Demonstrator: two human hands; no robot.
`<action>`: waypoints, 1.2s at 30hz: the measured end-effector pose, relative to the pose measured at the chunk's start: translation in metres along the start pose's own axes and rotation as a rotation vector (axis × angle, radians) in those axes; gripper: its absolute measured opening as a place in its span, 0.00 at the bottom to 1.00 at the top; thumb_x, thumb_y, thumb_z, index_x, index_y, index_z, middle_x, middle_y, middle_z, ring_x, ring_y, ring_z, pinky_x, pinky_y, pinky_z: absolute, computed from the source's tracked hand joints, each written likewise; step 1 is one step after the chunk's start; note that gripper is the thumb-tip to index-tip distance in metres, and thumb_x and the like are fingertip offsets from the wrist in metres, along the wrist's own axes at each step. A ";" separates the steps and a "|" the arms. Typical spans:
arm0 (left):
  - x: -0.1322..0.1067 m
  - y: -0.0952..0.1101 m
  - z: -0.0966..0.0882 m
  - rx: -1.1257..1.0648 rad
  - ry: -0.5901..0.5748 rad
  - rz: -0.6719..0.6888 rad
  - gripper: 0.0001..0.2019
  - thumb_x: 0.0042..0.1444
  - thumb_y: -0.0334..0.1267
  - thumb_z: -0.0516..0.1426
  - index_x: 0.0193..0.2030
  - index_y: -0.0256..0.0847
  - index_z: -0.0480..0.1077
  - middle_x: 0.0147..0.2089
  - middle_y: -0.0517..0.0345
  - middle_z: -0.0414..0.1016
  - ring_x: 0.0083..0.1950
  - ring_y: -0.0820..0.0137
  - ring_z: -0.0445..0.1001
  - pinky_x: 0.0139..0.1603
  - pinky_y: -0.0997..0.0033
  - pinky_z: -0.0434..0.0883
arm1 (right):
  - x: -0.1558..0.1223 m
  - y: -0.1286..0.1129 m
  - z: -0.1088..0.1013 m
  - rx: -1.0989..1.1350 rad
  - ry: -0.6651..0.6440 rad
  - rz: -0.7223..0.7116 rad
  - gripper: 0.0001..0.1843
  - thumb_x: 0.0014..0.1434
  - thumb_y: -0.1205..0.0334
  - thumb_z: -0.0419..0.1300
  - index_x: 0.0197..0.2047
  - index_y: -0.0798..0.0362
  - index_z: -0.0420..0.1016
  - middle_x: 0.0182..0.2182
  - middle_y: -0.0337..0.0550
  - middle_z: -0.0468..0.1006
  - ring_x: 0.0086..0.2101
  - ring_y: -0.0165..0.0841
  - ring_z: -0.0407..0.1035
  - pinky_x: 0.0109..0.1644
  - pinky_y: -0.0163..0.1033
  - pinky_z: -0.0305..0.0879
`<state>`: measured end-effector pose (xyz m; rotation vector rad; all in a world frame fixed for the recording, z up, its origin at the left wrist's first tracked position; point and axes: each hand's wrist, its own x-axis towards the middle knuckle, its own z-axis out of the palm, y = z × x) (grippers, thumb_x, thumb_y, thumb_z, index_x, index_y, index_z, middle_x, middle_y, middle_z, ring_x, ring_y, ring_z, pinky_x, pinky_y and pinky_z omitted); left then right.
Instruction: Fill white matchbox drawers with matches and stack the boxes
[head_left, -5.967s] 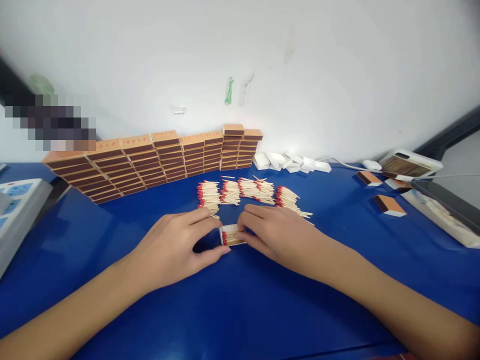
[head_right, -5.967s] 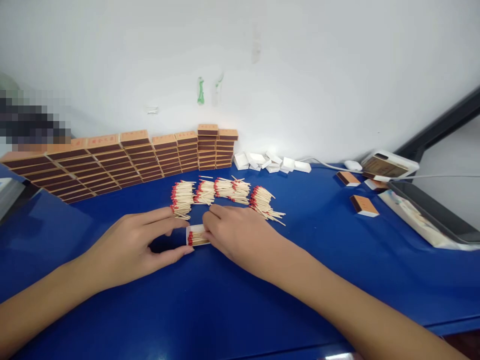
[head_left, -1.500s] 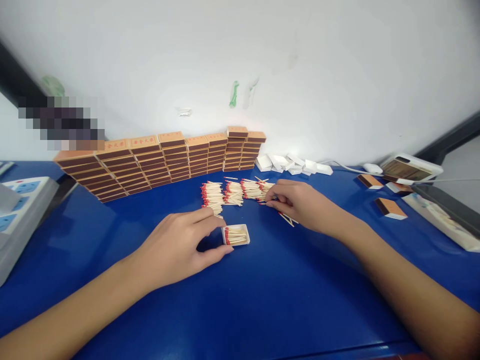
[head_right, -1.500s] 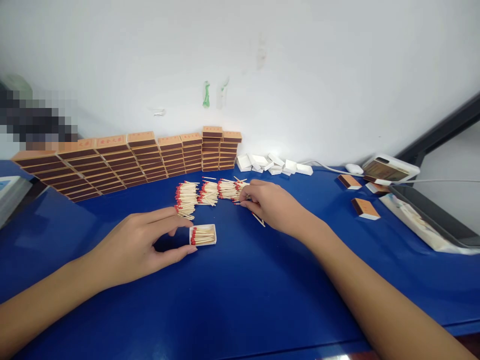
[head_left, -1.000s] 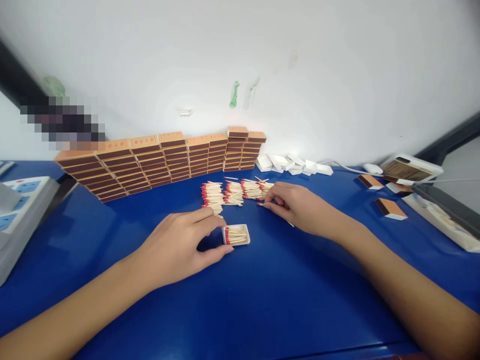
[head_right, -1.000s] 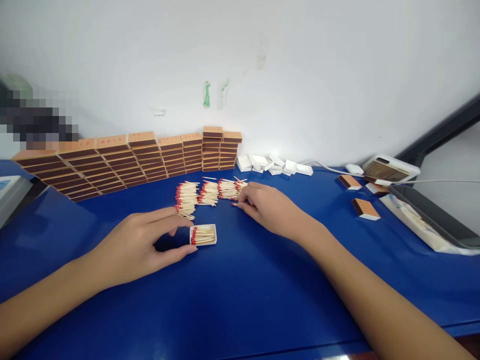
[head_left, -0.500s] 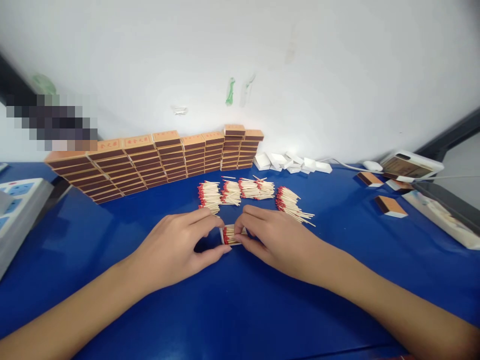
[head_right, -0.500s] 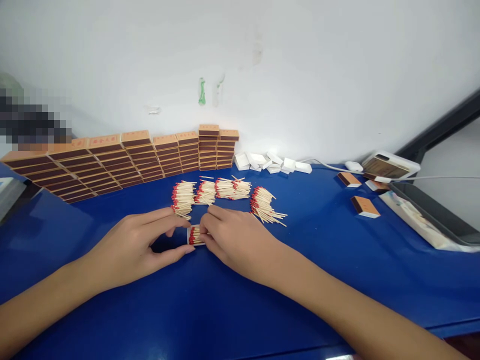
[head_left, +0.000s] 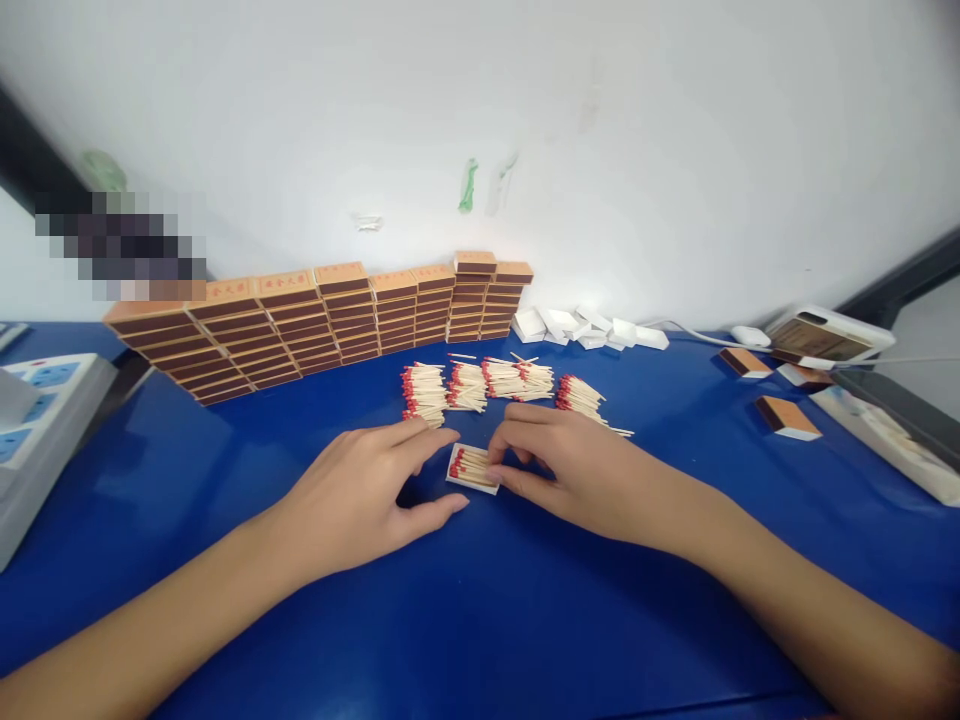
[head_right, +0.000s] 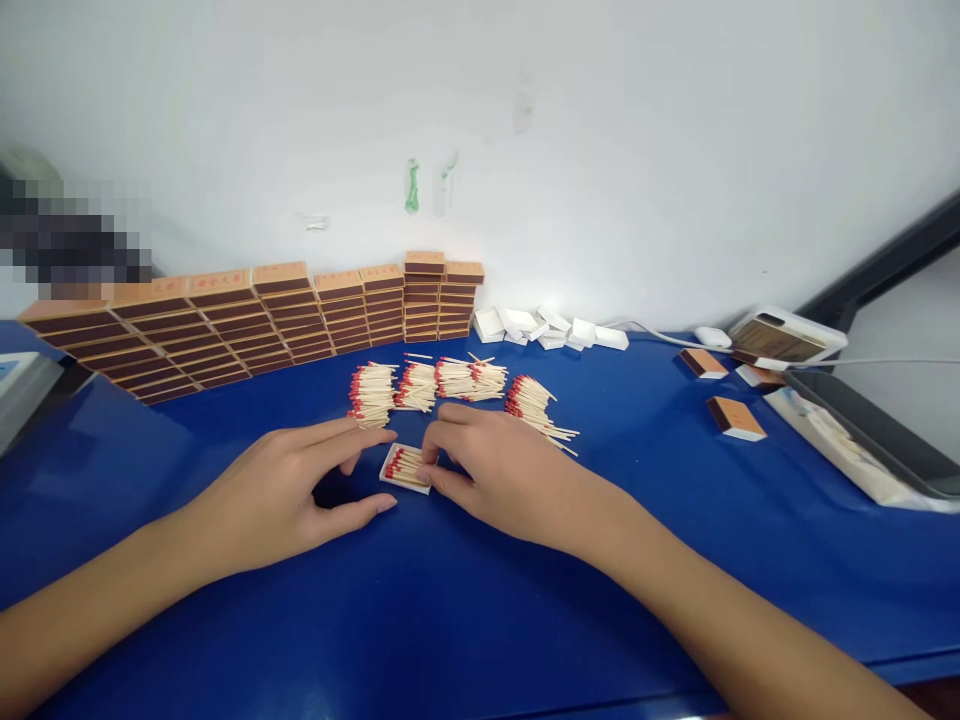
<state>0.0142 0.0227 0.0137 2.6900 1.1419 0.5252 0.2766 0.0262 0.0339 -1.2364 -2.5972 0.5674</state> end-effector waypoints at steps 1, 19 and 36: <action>0.000 0.000 0.000 -0.005 -0.015 -0.008 0.20 0.67 0.48 0.63 0.62 0.45 0.75 0.40 0.61 0.78 0.33 0.69 0.76 0.33 0.69 0.70 | 0.000 0.000 0.000 0.006 0.003 0.003 0.07 0.73 0.60 0.60 0.42 0.50 0.77 0.42 0.42 0.79 0.38 0.35 0.73 0.40 0.41 0.65; 0.002 -0.001 0.000 -0.066 -0.059 -0.047 0.13 0.69 0.46 0.60 0.56 0.46 0.76 0.38 0.61 0.75 0.33 0.71 0.74 0.32 0.71 0.66 | 0.011 0.007 0.006 0.009 0.174 0.007 0.08 0.72 0.58 0.62 0.39 0.51 0.76 0.34 0.40 0.76 0.33 0.33 0.68 0.36 0.38 0.58; -0.001 0.002 -0.002 -0.059 -0.071 -0.051 0.11 0.67 0.46 0.62 0.52 0.45 0.75 0.38 0.61 0.74 0.34 0.69 0.74 0.33 0.69 0.66 | 0.042 0.026 0.021 -0.085 0.307 0.062 0.05 0.69 0.65 0.62 0.38 0.52 0.75 0.30 0.39 0.72 0.31 0.33 0.65 0.35 0.38 0.56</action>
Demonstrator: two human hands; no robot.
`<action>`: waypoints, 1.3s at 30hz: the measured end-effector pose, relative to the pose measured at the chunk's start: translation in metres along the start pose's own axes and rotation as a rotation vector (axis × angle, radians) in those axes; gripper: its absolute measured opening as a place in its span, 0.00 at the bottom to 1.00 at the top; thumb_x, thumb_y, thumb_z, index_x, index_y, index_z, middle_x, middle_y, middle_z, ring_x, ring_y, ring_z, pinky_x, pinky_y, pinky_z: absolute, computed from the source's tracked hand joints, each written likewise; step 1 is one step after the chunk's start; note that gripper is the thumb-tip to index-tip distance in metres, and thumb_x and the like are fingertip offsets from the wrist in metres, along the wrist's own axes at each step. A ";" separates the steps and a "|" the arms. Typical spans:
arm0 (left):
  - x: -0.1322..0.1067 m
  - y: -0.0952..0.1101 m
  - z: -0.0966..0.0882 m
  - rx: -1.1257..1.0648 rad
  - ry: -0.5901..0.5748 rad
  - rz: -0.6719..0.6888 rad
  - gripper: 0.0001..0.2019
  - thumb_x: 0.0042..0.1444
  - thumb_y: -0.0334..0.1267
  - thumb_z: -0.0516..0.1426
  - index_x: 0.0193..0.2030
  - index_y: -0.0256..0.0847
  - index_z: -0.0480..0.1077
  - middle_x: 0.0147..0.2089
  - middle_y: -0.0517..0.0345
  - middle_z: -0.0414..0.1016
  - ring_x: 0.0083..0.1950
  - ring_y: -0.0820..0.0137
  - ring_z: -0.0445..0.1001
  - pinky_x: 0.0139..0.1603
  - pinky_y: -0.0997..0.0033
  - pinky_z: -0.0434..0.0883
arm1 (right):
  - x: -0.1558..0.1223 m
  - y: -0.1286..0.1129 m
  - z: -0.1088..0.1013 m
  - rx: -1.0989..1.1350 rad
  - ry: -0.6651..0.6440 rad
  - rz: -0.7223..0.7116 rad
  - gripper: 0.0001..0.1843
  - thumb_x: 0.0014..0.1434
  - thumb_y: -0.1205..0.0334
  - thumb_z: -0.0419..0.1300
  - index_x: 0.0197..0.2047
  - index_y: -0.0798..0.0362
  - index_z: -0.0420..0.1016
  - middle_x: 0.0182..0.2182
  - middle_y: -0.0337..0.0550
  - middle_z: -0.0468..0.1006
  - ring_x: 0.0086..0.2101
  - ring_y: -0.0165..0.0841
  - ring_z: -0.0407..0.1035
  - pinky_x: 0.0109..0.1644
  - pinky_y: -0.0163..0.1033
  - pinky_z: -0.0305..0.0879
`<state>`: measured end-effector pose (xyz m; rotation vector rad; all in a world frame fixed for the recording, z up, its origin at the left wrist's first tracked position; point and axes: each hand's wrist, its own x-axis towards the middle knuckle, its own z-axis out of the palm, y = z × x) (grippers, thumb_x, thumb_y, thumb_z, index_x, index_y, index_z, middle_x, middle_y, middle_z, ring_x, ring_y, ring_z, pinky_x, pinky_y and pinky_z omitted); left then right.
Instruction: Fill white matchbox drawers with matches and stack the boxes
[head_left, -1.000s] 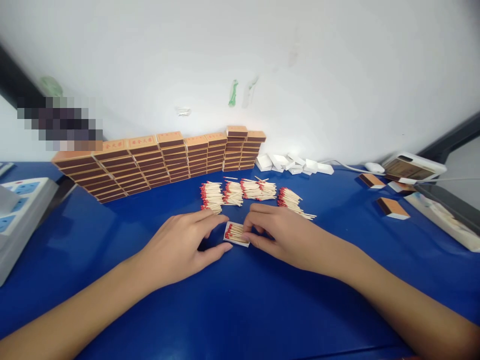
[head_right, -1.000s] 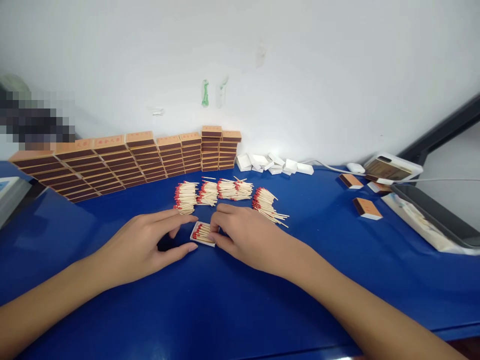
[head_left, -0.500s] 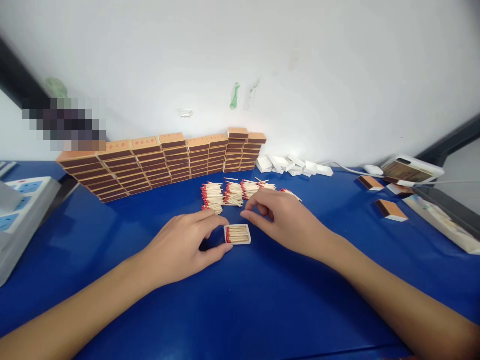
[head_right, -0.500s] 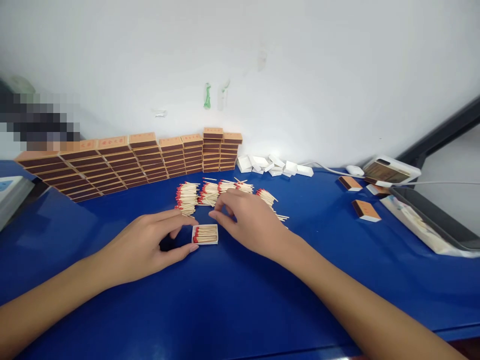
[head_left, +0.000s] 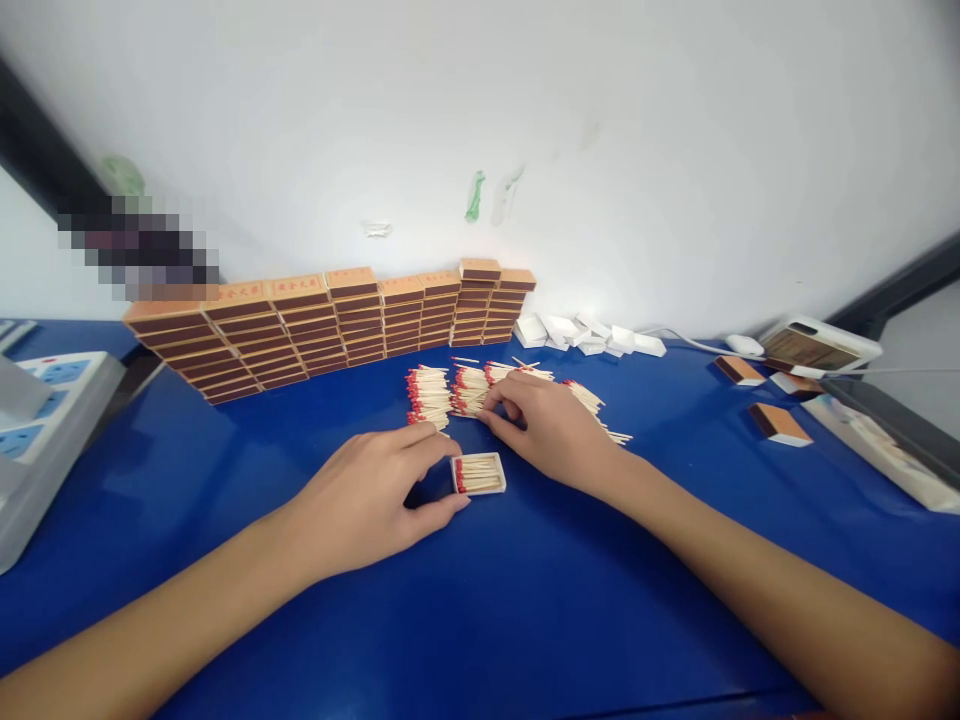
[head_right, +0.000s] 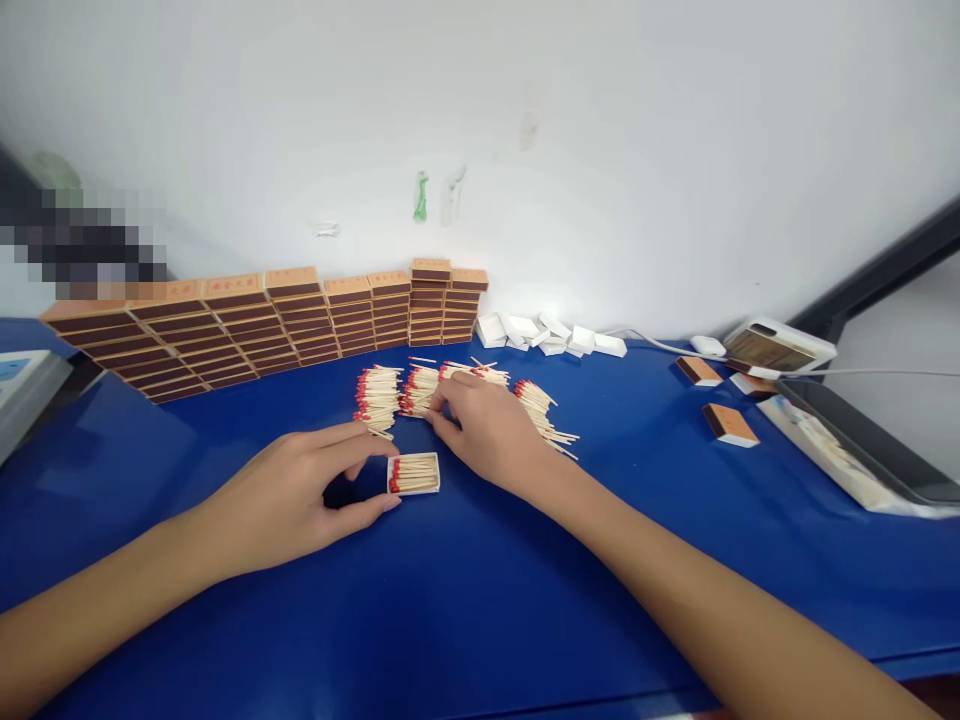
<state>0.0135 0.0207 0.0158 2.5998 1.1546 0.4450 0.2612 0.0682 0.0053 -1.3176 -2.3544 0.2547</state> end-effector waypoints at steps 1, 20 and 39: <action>0.000 0.000 0.000 0.002 0.000 -0.004 0.11 0.67 0.46 0.61 0.52 0.46 0.75 0.38 0.62 0.74 0.34 0.69 0.74 0.33 0.69 0.66 | -0.001 0.001 -0.001 -0.002 -0.004 -0.002 0.06 0.69 0.65 0.62 0.37 0.52 0.75 0.30 0.39 0.73 0.31 0.33 0.65 0.35 0.38 0.56; 0.001 -0.004 0.002 -0.010 0.034 -0.003 0.13 0.68 0.47 0.61 0.54 0.46 0.76 0.38 0.62 0.74 0.33 0.71 0.74 0.34 0.70 0.67 | -0.019 0.015 -0.032 -0.071 -0.178 -0.002 0.12 0.77 0.55 0.54 0.41 0.50 0.71 0.38 0.45 0.78 0.37 0.38 0.70 0.40 0.41 0.59; 0.001 -0.004 0.003 -0.022 0.034 0.005 0.13 0.68 0.46 0.62 0.55 0.46 0.76 0.38 0.62 0.75 0.33 0.72 0.73 0.33 0.70 0.66 | -0.027 -0.004 -0.033 0.210 -0.228 -0.148 0.13 0.76 0.54 0.59 0.40 0.51 0.77 0.33 0.38 0.74 0.32 0.31 0.66 0.35 0.37 0.59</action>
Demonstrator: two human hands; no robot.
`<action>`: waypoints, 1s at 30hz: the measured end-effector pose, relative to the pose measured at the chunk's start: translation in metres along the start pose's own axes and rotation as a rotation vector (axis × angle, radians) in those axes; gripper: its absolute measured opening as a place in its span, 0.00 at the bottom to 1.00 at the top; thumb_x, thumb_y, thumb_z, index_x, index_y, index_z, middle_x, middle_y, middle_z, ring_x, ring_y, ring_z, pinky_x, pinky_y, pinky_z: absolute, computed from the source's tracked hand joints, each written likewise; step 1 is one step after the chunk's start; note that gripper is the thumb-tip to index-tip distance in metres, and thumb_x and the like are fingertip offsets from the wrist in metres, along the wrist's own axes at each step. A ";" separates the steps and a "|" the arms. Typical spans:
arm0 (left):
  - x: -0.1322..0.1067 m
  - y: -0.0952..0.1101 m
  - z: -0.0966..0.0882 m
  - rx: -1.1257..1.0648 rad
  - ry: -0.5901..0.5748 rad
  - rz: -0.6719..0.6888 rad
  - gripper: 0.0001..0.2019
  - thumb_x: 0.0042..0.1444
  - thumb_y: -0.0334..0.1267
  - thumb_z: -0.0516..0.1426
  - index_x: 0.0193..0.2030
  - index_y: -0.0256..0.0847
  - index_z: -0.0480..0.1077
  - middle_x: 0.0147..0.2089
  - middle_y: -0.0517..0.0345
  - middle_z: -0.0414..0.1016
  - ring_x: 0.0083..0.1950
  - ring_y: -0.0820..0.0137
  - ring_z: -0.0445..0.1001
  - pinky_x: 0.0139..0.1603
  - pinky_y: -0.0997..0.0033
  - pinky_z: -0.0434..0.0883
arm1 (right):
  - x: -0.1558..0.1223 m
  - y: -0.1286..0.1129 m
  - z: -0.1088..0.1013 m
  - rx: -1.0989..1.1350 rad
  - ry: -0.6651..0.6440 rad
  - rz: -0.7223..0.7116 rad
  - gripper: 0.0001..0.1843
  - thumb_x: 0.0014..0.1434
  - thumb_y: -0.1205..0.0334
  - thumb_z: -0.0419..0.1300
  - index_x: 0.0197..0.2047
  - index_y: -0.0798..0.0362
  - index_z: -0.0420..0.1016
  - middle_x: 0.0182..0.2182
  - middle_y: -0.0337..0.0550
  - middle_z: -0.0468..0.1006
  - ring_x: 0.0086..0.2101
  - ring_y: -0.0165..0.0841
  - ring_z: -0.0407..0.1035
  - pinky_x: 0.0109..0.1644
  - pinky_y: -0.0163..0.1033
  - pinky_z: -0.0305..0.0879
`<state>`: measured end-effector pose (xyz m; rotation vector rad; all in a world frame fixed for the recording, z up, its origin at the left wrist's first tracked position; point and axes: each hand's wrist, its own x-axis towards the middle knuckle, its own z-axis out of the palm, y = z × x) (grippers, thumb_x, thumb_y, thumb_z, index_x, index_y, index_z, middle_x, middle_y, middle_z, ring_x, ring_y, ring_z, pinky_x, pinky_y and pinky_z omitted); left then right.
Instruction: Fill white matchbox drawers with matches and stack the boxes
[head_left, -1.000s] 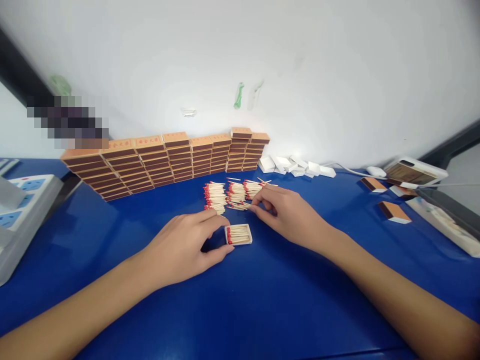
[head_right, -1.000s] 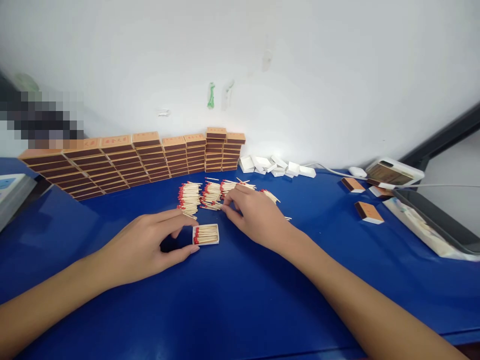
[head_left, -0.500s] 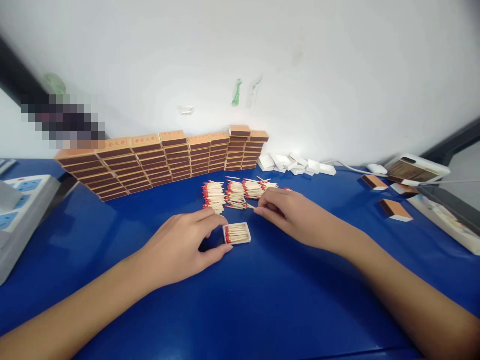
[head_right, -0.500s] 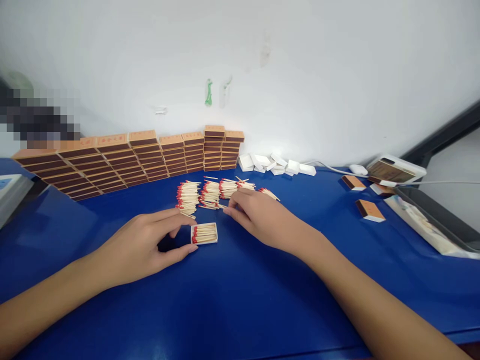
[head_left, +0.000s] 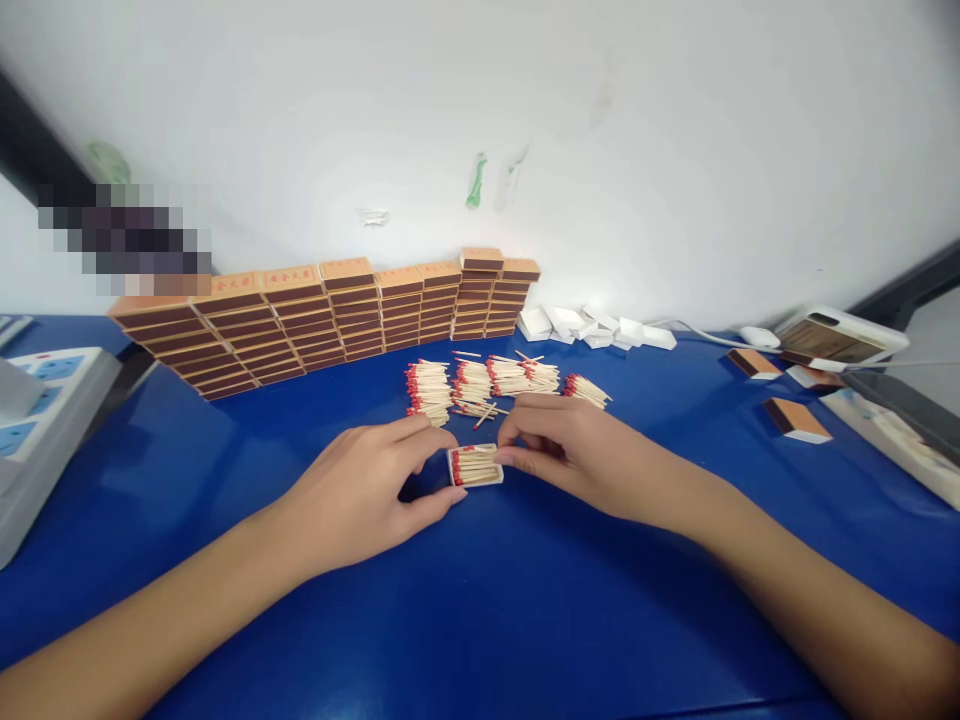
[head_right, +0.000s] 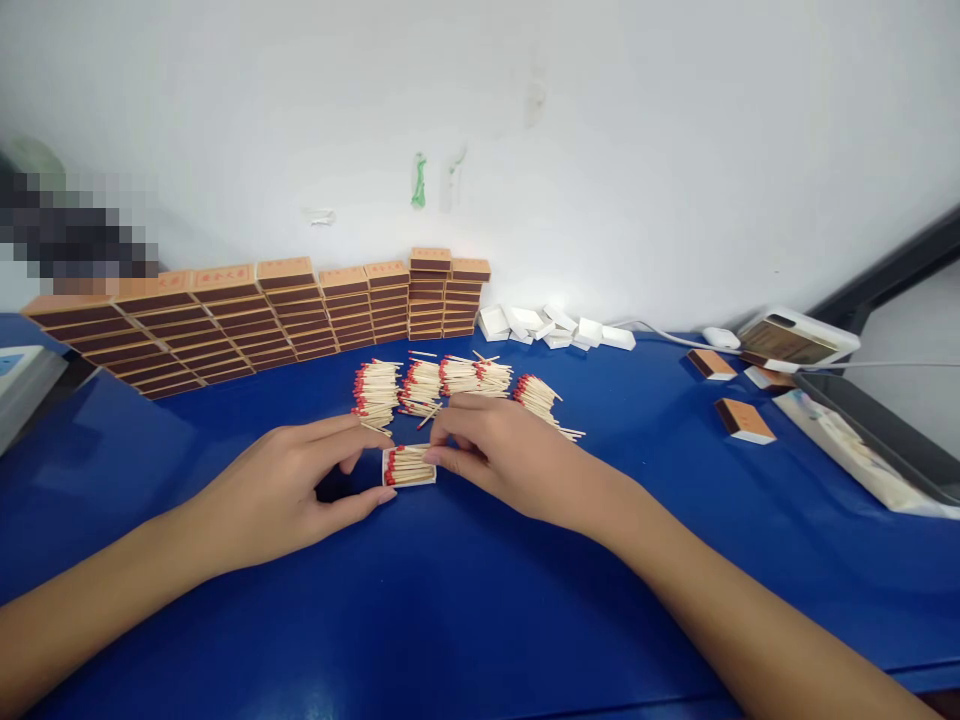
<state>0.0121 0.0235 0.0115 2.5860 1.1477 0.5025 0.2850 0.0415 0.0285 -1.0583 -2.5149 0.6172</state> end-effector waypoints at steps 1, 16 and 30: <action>0.000 0.000 0.000 -0.003 0.003 0.002 0.13 0.68 0.46 0.62 0.55 0.46 0.76 0.38 0.63 0.74 0.33 0.72 0.73 0.33 0.71 0.66 | 0.000 0.000 0.002 -0.021 0.002 -0.018 0.12 0.76 0.56 0.59 0.41 0.51 0.77 0.35 0.40 0.76 0.34 0.32 0.68 0.36 0.37 0.59; 0.001 0.000 0.001 -0.020 -0.005 0.015 0.11 0.68 0.45 0.62 0.53 0.46 0.75 0.38 0.63 0.74 0.34 0.71 0.72 0.33 0.70 0.66 | -0.001 -0.010 0.008 -0.079 -0.039 0.003 0.04 0.72 0.63 0.62 0.43 0.51 0.78 0.41 0.41 0.78 0.36 0.32 0.71 0.36 0.37 0.61; 0.001 0.002 -0.001 -0.012 -0.022 0.008 0.10 0.67 0.44 0.62 0.52 0.46 0.75 0.38 0.63 0.74 0.33 0.71 0.73 0.33 0.70 0.66 | 0.005 0.000 0.012 -0.039 0.090 0.029 0.05 0.73 0.62 0.61 0.47 0.50 0.79 0.33 0.39 0.73 0.33 0.32 0.68 0.37 0.38 0.62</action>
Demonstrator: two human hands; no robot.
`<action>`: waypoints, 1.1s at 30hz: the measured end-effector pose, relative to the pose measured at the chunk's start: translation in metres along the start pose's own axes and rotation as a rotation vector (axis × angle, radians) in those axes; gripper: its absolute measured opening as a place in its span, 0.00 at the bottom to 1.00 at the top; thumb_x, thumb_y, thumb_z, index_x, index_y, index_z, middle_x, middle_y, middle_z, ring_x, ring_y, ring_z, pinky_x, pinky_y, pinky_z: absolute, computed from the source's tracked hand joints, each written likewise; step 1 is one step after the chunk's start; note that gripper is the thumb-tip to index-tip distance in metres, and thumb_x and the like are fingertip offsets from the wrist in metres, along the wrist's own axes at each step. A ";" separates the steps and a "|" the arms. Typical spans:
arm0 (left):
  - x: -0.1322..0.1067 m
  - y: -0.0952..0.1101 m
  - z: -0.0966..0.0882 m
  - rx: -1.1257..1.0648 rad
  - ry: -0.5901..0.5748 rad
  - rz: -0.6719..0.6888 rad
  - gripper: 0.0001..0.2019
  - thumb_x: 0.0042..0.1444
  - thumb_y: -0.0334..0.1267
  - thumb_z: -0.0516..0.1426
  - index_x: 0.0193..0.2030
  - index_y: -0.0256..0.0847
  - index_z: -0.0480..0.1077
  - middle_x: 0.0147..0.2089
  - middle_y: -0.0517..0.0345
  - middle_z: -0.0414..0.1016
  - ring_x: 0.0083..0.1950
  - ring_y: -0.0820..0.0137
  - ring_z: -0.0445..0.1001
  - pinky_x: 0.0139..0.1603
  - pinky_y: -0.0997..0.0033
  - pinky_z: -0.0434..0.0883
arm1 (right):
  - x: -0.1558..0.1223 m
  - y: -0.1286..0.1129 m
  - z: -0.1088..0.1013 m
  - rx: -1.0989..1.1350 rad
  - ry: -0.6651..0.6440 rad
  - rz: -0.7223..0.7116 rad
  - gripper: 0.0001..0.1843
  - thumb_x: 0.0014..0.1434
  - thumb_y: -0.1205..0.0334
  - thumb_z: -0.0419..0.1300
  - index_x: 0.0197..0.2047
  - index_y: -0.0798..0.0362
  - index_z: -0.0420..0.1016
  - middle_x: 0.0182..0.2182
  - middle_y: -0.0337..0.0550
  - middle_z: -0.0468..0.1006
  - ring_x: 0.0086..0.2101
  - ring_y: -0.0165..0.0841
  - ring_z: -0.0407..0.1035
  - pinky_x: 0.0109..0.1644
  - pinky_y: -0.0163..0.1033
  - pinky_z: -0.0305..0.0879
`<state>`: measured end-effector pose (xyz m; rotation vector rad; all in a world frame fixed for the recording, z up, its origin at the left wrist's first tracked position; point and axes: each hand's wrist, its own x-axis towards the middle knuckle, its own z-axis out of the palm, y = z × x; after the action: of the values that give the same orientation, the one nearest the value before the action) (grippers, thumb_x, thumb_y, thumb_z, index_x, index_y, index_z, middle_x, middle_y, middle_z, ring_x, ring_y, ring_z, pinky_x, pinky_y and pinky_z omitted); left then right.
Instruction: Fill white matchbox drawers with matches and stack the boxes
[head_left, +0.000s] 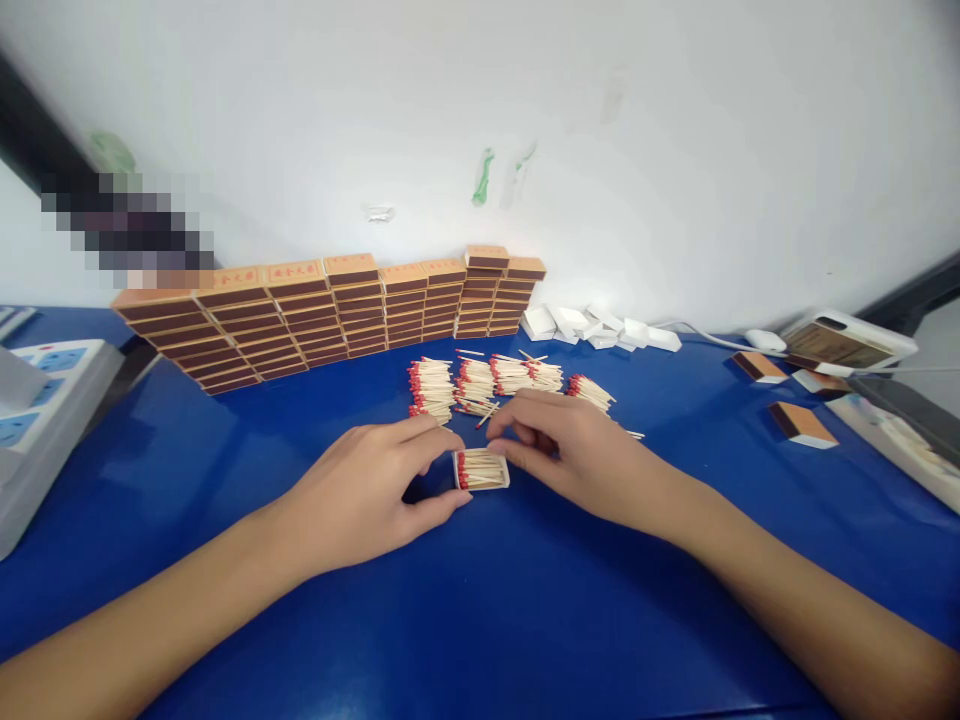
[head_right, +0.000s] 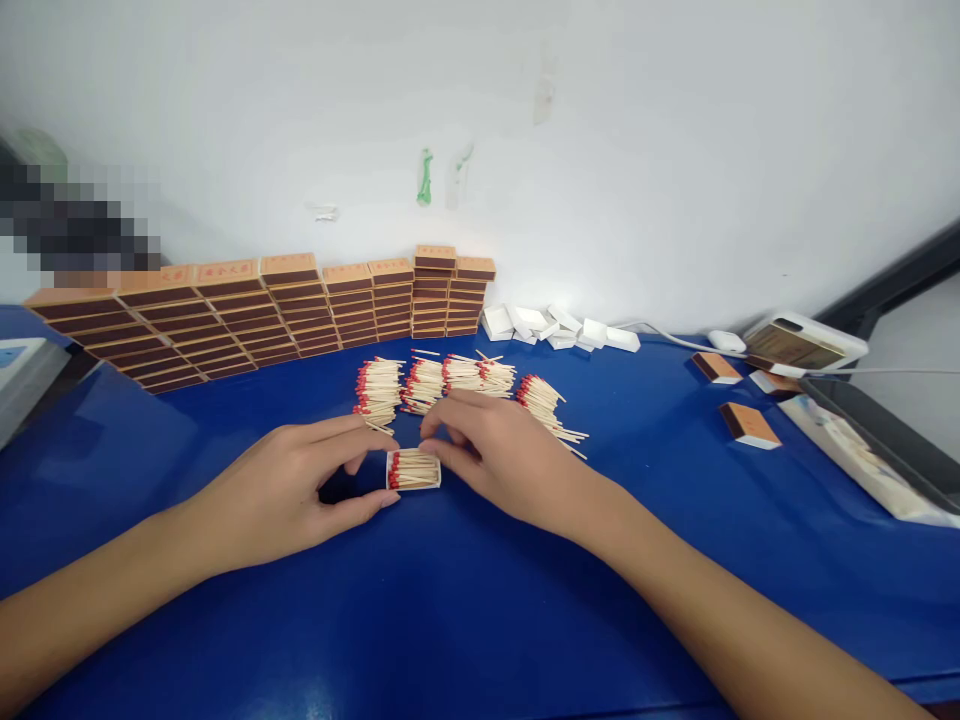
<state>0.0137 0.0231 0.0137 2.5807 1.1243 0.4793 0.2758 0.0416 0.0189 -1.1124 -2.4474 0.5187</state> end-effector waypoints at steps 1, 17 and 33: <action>0.000 0.000 0.000 0.001 -0.004 0.001 0.11 0.67 0.45 0.62 0.52 0.46 0.75 0.38 0.63 0.74 0.33 0.71 0.73 0.32 0.70 0.65 | 0.002 0.004 0.001 -0.027 0.040 -0.006 0.06 0.73 0.62 0.60 0.50 0.50 0.79 0.35 0.41 0.74 0.34 0.33 0.69 0.38 0.38 0.63; -0.005 0.000 -0.001 0.039 0.011 0.007 0.13 0.67 0.47 0.62 0.54 0.45 0.76 0.38 0.62 0.75 0.34 0.69 0.75 0.34 0.68 0.67 | 0.013 0.023 0.015 -0.190 0.111 -0.033 0.04 0.73 0.63 0.60 0.45 0.52 0.76 0.40 0.44 0.71 0.38 0.36 0.68 0.42 0.41 0.65; -0.005 0.000 -0.001 0.056 0.016 0.015 0.13 0.67 0.48 0.62 0.53 0.45 0.76 0.37 0.61 0.76 0.33 0.69 0.75 0.33 0.69 0.67 | 0.011 0.021 0.017 -0.154 0.091 -0.038 0.05 0.74 0.62 0.59 0.44 0.51 0.74 0.41 0.44 0.73 0.38 0.36 0.70 0.41 0.40 0.66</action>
<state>0.0105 0.0198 0.0137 2.6391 1.1405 0.4790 0.2734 0.0605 -0.0037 -1.1213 -2.4573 0.2657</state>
